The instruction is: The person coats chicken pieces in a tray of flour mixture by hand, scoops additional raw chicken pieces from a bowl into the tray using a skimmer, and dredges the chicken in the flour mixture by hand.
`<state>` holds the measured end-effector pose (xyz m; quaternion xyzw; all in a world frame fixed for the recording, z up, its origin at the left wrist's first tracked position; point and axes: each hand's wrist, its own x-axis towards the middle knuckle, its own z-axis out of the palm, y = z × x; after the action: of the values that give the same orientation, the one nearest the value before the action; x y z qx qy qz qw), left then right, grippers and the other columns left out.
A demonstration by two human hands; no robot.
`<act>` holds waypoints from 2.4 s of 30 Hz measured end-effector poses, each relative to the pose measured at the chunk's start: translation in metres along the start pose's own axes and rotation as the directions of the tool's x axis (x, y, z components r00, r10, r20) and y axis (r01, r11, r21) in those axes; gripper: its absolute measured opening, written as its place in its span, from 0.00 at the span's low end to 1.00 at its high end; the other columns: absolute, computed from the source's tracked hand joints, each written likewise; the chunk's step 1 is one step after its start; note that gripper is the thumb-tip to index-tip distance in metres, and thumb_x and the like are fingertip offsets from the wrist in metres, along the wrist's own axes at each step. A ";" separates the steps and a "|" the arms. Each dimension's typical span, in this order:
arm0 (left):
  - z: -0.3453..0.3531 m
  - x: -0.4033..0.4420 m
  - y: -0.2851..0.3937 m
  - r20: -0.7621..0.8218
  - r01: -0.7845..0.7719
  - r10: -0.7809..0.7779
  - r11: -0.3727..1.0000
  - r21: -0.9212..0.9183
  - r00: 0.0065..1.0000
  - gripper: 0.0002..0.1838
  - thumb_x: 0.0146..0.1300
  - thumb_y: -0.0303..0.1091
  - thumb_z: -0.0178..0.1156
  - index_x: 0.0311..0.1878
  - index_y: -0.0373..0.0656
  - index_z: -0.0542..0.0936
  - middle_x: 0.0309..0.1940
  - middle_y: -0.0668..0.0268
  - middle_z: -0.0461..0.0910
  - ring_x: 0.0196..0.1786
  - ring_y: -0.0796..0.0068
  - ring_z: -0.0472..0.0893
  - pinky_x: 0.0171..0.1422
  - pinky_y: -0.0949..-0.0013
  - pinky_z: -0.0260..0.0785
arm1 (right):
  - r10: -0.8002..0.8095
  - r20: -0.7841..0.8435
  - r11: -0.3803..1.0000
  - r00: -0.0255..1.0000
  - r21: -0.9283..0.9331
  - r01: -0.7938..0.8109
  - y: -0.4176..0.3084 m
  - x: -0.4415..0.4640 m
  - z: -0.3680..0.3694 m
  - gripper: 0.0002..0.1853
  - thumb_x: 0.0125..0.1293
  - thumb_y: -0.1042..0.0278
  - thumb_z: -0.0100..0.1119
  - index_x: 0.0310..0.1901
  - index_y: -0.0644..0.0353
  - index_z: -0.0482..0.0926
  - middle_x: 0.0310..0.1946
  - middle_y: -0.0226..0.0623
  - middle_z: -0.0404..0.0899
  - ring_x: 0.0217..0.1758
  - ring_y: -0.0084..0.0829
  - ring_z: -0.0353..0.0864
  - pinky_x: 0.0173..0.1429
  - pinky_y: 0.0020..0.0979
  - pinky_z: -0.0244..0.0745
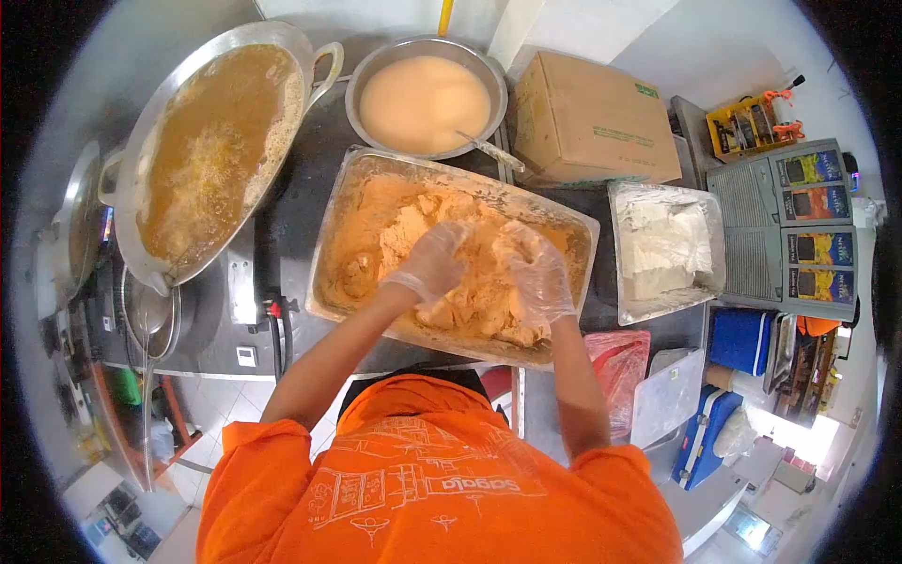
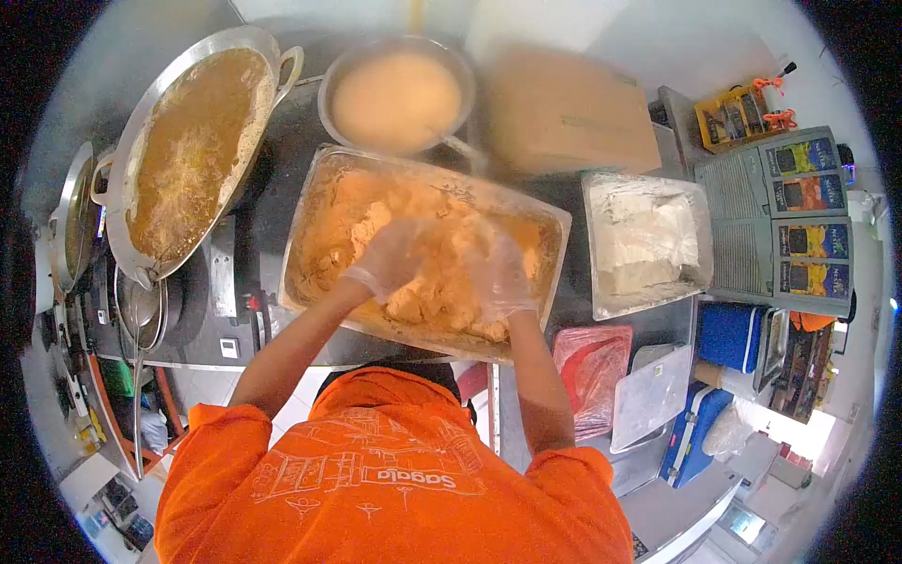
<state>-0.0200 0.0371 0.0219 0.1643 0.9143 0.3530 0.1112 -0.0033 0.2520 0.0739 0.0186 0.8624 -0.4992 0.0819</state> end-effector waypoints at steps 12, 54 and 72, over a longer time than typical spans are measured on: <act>0.009 -0.037 -0.047 0.737 0.887 -0.556 0.001 -0.462 0.385 0.55 0.62 0.75 0.59 0.83 0.48 0.56 0.78 0.53 0.62 0.77 0.54 0.66 0.76 0.46 0.64 | 0.423 0.065 0.851 0.904 -0.372 -0.371 0.130 -0.008 0.030 0.28 0.75 0.50 0.54 0.65 0.65 0.78 0.66 0.53 0.77 0.69 0.41 0.77 0.68 0.41 0.72; 0.039 -0.022 -0.042 0.836 0.905 -0.353 0.100 -0.413 0.420 0.51 0.63 0.62 0.69 0.82 0.49 0.58 0.82 0.54 0.55 0.80 0.64 0.62 0.82 0.51 0.52 | 0.246 0.285 0.877 0.926 0.342 -0.338 0.167 -0.049 0.082 0.28 0.69 0.45 0.65 0.59 0.62 0.84 0.62 0.46 0.80 0.64 0.38 0.77 0.67 0.42 0.72; -0.012 -0.015 -0.030 0.138 0.065 -0.119 0.937 0.344 0.983 0.23 0.54 0.27 0.60 0.56 0.36 0.78 0.53 0.42 0.79 0.57 0.49 0.80 0.62 0.52 0.72 | -0.042 0.146 0.922 0.988 -0.375 0.095 0.039 -0.014 0.039 0.28 0.60 0.65 0.72 0.62 0.57 0.78 0.60 0.53 0.80 0.65 0.52 0.77 0.69 0.44 0.73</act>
<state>-0.0166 0.0036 0.0114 0.1652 0.9564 0.1714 0.1694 0.0194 0.2385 0.0238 -0.0617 0.9354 -0.3250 0.1247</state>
